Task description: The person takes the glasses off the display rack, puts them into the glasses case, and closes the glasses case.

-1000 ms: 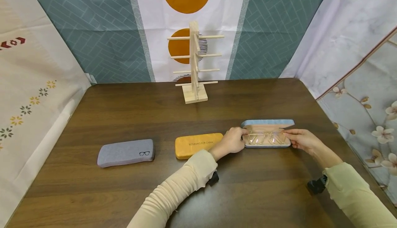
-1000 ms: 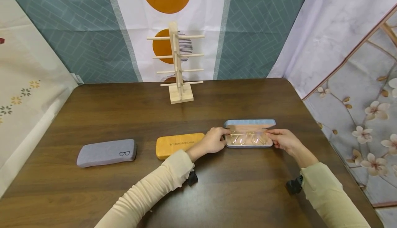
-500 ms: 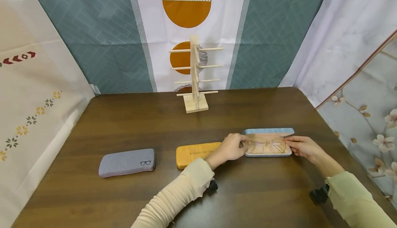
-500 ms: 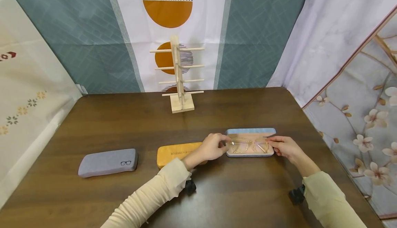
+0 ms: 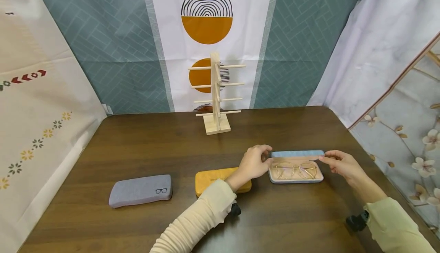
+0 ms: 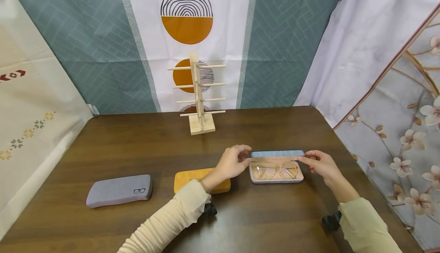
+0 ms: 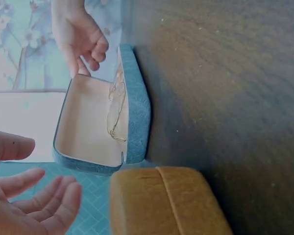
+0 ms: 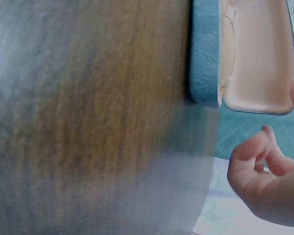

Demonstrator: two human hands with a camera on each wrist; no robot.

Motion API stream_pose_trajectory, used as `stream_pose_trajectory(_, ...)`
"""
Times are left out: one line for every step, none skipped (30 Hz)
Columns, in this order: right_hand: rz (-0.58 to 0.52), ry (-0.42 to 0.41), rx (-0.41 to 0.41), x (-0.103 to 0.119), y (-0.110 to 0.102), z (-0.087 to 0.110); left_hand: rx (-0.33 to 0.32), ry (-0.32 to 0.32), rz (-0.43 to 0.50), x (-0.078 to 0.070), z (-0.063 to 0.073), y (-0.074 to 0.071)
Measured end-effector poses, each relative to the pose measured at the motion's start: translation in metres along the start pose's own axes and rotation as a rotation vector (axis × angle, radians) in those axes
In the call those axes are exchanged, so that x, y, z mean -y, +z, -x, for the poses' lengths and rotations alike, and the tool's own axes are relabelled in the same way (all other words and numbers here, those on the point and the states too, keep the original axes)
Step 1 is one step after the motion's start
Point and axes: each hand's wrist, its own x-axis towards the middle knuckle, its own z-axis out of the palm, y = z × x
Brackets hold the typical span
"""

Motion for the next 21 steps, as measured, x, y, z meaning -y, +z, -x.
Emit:
stream_pose_trajectory(0.012,-0.018,0.000,0.001,0.000,0.000,0.009,-0.006,-0.010,0.000,-0.001,0.000)
stream_pose_trajectory(0.023,-0.034,0.005,0.002,0.000,0.001,0.022,-0.009,-0.021,0.000,-0.002,0.000)
stream_pose_trajectory(0.025,-0.050,0.013,0.003,0.000,0.001,0.035,-0.012,-0.032,0.000,-0.003,0.000)
stream_pose_trajectory(0.024,-0.060,0.023,0.005,0.000,0.002,0.051,-0.013,-0.042,-0.001,-0.004,0.001)
stream_pose_trajectory(0.021,-0.067,0.031,0.006,0.000,0.002,0.065,-0.016,-0.051,-0.001,-0.005,0.002)
stream_pose_trajectory(0.018,-0.071,0.034,0.007,0.000,0.002,0.076,-0.018,-0.056,-0.001,-0.006,0.003)
stream_pose_trajectory(0.018,-0.072,0.033,0.007,0.000,0.003,0.087,-0.025,-0.062,-0.002,-0.007,0.004)
stream_pose_trajectory(0.024,-0.071,0.031,0.008,0.000,0.003,0.091,-0.030,-0.068,-0.002,-0.008,0.006)
stream_pose_trajectory(0.028,-0.066,0.028,0.008,0.000,0.002,0.092,-0.038,-0.077,-0.002,-0.009,0.008)
stream_pose_trajectory(0.030,-0.057,0.026,0.008,0.001,0.002,0.092,-0.045,-0.077,-0.002,-0.010,0.010)
stream_pose_trajectory(0.031,-0.052,0.024,0.008,0.002,0.001,0.090,-0.055,-0.077,-0.001,-0.010,0.012)
stream_pose_trajectory(0.027,-0.046,0.024,0.008,0.003,0.000,0.088,-0.063,-0.074,-0.001,-0.011,0.013)
stream_pose_trajectory(0.024,-0.042,0.025,0.008,0.004,0.000,0.081,-0.072,-0.069,0.000,-0.012,0.015)
stream_pose_trajectory(0.020,-0.040,0.025,0.007,0.004,-0.001,0.073,-0.078,-0.063,0.000,-0.013,0.017)
stream_pose_trajectory(0.010,-0.041,0.024,0.007,0.005,-0.001,0.066,-0.087,-0.051,0.001,-0.014,0.018)
stream_pose_trajectory(-0.002,-0.044,0.022,0.006,0.005,-0.002,0.059,-0.095,-0.037,0.001,-0.014,0.019)
stream_pose_trajectory(-0.013,-0.052,0.021,0.005,0.006,-0.002,0.056,-0.108,-0.024,0.001,-0.015,0.019)
stream_pose_trajectory(-0.032,-0.061,0.020,0.004,0.005,-0.002,0.050,-0.118,-0.010,0.000,-0.016,0.019)
stream_pose_trajectory(-0.049,-0.069,0.020,0.004,0.005,-0.002,0.049,-0.130,0.001,0.000,-0.016,0.019)
stream_pose_trajectory(-0.069,-0.077,0.022,0.003,0.005,-0.002,0.050,-0.141,0.007,-0.001,-0.016,0.019)
stream_pose_trajectory(-0.093,-0.086,0.025,0.002,0.004,-0.001,0.052,-0.150,0.011,-0.001,-0.016,0.019)
